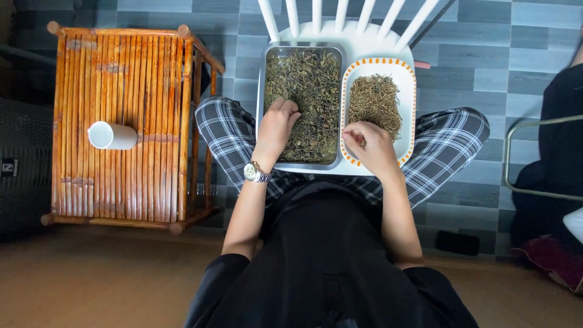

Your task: The person sits cross-legged on the floor with a tray on their lap, sorting dried herbs by hand. They pick up small amounts of the herbs from a metal tray and transfer them to a white plate with an orange pattern.

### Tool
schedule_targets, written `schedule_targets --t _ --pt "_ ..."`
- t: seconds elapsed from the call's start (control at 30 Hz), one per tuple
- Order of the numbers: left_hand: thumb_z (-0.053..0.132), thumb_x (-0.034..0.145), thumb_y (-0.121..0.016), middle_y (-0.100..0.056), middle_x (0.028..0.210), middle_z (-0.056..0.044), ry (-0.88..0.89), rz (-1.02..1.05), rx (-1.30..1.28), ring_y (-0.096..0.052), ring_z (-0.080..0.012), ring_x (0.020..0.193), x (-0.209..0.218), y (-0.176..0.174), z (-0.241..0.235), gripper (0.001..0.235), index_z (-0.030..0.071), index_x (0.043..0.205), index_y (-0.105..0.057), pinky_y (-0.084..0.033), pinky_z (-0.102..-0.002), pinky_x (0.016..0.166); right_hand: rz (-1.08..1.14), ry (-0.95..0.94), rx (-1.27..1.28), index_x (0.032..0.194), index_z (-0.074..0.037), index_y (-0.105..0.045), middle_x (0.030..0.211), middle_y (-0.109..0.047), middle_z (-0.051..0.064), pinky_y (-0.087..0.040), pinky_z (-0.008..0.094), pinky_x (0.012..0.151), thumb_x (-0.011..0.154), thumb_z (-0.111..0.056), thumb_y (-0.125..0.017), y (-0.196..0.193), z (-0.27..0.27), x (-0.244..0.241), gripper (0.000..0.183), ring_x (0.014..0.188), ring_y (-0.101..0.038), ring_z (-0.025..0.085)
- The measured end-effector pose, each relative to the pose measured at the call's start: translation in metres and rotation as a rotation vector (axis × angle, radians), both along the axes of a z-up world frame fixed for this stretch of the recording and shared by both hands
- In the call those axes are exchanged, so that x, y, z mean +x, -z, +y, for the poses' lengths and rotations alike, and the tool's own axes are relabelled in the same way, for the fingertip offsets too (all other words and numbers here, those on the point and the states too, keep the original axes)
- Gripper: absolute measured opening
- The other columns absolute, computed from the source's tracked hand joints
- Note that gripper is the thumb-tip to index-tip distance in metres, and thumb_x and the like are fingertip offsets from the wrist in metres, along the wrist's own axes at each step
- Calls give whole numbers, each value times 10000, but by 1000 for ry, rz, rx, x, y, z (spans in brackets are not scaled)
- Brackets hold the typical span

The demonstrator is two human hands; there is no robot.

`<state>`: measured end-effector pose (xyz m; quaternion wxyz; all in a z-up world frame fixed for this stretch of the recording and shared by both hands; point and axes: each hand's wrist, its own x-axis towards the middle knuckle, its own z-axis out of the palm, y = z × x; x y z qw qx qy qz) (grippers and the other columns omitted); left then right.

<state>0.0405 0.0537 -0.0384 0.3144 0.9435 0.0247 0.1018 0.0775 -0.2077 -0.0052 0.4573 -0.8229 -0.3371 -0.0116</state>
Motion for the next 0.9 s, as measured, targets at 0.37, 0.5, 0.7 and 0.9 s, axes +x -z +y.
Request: schedule_targets --t 0.37,0.5,0.7,0.9 --pt "-3 936 -710 -524 1035 -111 142 89 105 -644 -339 1052 37 -7 -14 291 8 1209 -609 -615 -415 782 3 -10 -2 1022 -80 -719 724 -682 94 -535 379 618 951 -86 -716 3 5 -4 70 643 -645 246" --pt "-54 881 -731 -535 952 -106 159 74 143 -665 -361 986 48 24 -11 241 14 1083 -617 -612 -448 720 26 -20 7 1015 -70 -717 714 -677 94 -532 373 614 962 -77 -699 0 5 -5 56 628 -632 239" --pt "-37 895 -731 -555 932 -103 141 66 110 -678 -351 965 38 -2 -13 173 26 1012 -620 -611 -440 733 4 -24 3 1010 -72 -714 707 -672 106 -537 386 598 959 -81 -703 0 6 -5 53 629 -642 256" --pt "65 902 -765 -533 900 -70 105 40 123 -647 -313 977 34 4 -9 167 49 953 -607 -591 -451 789 2 -41 1 1013 -75 -709 706 -669 105 -531 394 594 942 -75 -711 5 7 -5 71 628 -641 265"
